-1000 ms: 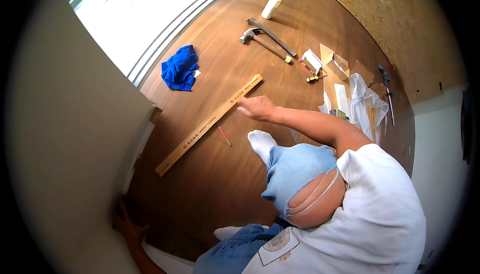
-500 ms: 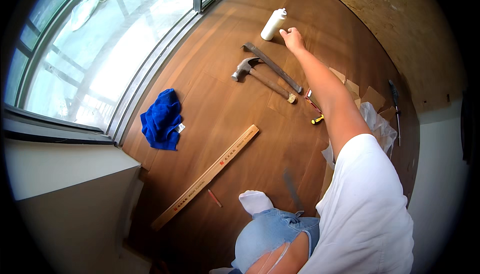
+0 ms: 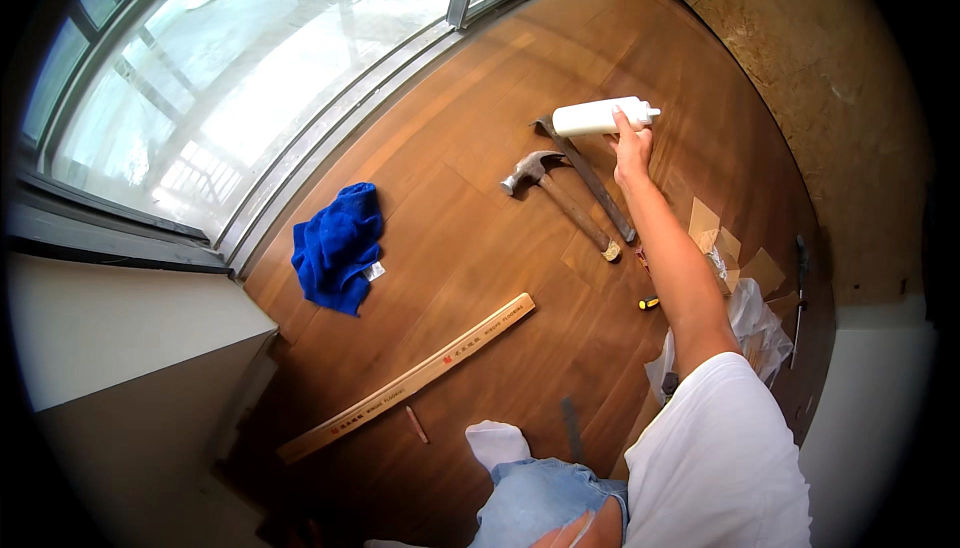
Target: The person walks through a hallway to a work area, uses a table saw to trim a wood floorboard, then carries floor pieces to another room where they apply glue and install them along a wall.
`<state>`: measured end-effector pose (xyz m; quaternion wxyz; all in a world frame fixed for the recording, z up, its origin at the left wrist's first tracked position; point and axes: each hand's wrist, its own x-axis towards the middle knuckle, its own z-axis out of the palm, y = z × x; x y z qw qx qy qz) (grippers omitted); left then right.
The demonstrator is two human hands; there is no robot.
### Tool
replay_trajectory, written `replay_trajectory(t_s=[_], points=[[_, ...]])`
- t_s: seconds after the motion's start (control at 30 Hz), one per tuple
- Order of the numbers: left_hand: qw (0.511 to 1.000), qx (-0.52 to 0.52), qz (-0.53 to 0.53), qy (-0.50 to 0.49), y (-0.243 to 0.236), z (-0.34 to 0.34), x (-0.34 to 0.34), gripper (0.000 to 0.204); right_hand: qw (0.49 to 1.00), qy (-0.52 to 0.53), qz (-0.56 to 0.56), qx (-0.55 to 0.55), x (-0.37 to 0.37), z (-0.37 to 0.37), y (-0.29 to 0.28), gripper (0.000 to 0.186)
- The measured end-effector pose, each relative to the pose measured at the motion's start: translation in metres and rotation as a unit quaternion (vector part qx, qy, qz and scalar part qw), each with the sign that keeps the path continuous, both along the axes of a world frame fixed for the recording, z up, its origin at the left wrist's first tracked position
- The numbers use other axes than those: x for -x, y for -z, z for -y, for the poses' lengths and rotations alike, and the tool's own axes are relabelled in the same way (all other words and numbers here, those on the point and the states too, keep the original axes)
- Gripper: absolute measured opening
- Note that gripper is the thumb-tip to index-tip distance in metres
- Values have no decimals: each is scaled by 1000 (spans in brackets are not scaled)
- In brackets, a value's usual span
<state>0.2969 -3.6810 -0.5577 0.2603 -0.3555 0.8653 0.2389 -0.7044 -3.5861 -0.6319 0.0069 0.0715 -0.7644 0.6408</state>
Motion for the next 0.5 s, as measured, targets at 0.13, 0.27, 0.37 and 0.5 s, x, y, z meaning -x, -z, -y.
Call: replay_trajectory(t_s=[0.13,0.27,0.37,0.5], points=[[1000,19,10,4,10,-14,-10,146,936,-54,237,255,-124,-19,-64,61],[998,5,55,-6,6,-11,14,139,841,-195,438,250,-257,-30,-76,68],[997,33,34,-57,64,-22,-25,130,750,-330,568,77,-344,-34,-69,57],[985,35,-14,-171,45,-45,-18,136,680,-469,563,-17,-430,2,-96,64]])
